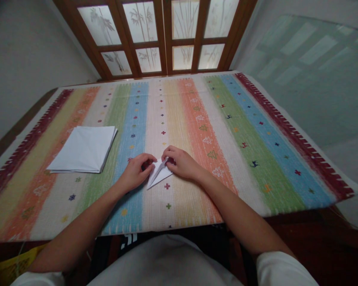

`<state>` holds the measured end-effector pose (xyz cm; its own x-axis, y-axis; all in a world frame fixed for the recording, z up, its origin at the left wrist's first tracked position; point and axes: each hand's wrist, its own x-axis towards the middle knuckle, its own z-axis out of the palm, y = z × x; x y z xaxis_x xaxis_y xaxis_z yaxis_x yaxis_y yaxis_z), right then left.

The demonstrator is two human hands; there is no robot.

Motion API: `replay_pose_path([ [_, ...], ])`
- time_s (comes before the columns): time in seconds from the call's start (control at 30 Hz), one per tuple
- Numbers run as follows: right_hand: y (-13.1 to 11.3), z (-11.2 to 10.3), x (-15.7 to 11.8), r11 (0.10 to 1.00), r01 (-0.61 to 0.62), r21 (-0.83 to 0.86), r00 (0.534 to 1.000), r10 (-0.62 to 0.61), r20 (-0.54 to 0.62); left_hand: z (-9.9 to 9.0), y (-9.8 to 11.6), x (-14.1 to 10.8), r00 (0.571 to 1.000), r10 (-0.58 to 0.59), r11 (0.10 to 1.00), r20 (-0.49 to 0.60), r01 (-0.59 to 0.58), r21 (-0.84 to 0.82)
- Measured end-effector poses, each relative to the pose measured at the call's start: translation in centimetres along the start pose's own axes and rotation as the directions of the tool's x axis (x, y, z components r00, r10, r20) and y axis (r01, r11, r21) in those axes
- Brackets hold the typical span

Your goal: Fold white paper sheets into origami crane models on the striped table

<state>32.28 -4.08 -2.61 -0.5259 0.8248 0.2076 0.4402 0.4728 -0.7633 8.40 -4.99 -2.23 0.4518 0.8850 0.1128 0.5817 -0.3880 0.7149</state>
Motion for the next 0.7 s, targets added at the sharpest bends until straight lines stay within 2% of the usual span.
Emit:
replay_pose_path([
  [0.2,0.2,-2.2,-1.1,1.000,0.017,0.026,0.996,-0.020,0.091,0.4,0.2,-0.3,0.998,0.044,0.999,0.046,-0.045,0.030],
  [0.33,0.0,-2.6,-1.4,0.999,0.042,-0.002,0.991,-0.042,0.125,0.9,0.3,-0.4,0.996,0.079,0.995,0.041,-0.082,0.054],
  [0.43,-0.5,-2.4,-1.5,0.996,-0.052,-0.078,0.993,0.060,0.104,0.9,0.6,-0.5,0.994,0.091,0.995,0.056,-0.093,0.039],
  [0.53,-0.8,-2.0,-1.8,0.966,-0.196,-0.171,0.980,0.198,-0.002,0.9,1.0,-0.5,0.996,0.072,0.997,0.050,-0.071,-0.024],
  [0.6,-0.7,-1.9,-2.0,0.952,-0.247,-0.182,0.969,0.244,-0.039,1.0,1.2,-0.6,0.999,0.040,0.995,0.021,-0.038,-0.090],
  [0.7,-0.5,-1.6,-2.0,0.951,-0.280,-0.132,0.960,0.279,-0.028,1.4,1.4,-0.7,0.999,-0.036,0.978,-0.030,0.029,-0.209],
])
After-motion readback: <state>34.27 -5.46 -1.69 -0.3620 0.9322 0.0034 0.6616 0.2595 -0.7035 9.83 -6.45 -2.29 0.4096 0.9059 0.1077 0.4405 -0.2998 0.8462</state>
